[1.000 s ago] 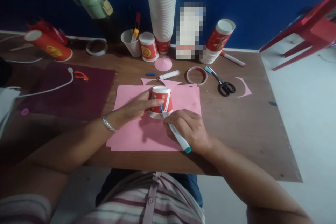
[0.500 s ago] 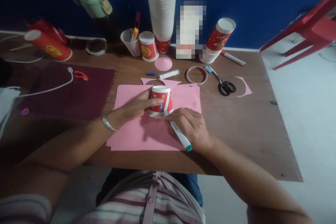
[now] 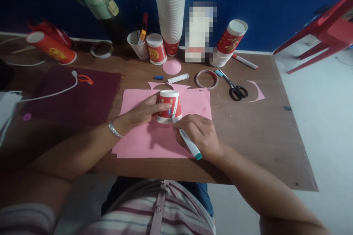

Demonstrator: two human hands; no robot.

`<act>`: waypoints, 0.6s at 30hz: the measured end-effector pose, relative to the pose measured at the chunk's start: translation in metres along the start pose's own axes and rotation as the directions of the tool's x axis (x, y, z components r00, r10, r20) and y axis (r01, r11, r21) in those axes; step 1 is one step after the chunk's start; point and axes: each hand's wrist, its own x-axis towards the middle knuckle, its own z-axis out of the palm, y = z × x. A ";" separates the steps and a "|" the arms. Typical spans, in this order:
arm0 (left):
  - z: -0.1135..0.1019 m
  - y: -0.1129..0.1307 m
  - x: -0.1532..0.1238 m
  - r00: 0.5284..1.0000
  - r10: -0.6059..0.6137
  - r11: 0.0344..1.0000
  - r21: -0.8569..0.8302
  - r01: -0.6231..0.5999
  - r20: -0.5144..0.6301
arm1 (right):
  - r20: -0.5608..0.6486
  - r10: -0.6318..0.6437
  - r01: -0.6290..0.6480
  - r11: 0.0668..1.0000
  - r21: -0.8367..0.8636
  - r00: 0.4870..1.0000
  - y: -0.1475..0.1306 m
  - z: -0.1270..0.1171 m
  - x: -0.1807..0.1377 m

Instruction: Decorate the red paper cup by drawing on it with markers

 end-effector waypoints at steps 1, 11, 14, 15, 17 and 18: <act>0.000 0.000 0.000 1.000 0.000 1.000 0.001 0.000 -0.001 | -0.003 -0.002 0.002 1.000 0.000 1.000 0.000 0.000 0.000; -0.002 -0.002 0.000 1.000 0.017 1.000 0.011 -0.017 0.025 | -0.029 -0.001 0.001 1.000 -0.004 1.000 0.000 0.003 -0.001; -0.003 -0.003 0.000 1.000 0.018 1.000 0.008 -0.018 0.026 | -0.024 -0.002 0.002 1.000 -0.013 1.000 0.001 0.002 0.000; -0.003 -0.003 0.000 1.000 0.014 1.000 0.006 -0.014 0.025 | -0.025 -0.007 0.006 1.000 -0.020 1.000 0.001 0.002 0.000; -0.003 -0.002 0.000 1.000 0.008 1.000 0.000 -0.008 0.016 | -0.028 -0.013 0.012 0.999 -0.034 1.000 0.001 0.002 0.001; -0.003 -0.002 0.000 1.000 0.007 1.000 -0.003 -0.007 0.011 | -0.030 -0.016 0.015 0.999 -0.037 0.999 0.001 0.002 0.001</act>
